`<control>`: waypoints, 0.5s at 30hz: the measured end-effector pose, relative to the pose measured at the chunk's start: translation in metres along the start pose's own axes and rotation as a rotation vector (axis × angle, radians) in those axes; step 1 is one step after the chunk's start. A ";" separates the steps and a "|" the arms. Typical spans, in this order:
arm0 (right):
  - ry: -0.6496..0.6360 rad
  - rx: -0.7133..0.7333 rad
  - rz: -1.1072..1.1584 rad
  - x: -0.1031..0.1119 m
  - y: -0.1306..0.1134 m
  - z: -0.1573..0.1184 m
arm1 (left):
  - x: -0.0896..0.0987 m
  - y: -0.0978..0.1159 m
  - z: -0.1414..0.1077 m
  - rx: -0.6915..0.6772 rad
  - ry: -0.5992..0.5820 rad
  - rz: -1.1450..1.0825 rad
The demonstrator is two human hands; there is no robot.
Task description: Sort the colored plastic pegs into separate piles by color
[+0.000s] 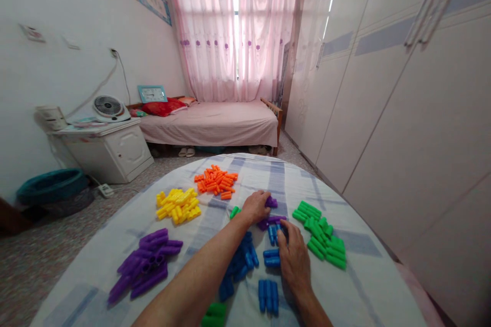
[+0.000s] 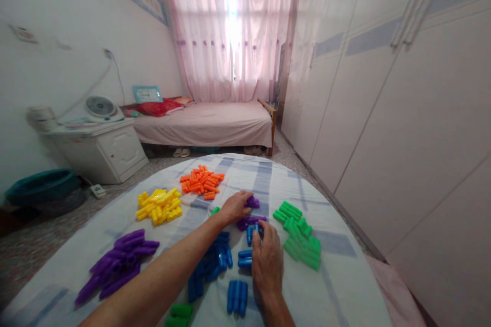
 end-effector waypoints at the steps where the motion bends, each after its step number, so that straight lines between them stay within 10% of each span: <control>1: -0.001 0.003 -0.001 0.000 0.000 0.000 | -0.001 0.001 0.001 0.018 0.004 0.000; 15: -0.098 -0.047 0.051 0.000 0.008 0.001 | 0.036 -0.016 -0.040 0.106 0.162 -0.072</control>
Point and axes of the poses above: each hand's wrist, its own z-axis towards the middle knuckle, its own x-axis out of the back of the hand, y = z × x, the point moved 1 cm from there along z, towards the middle knuckle, and after that the axes turned 9 degrees about y, right-handed, at the moved point
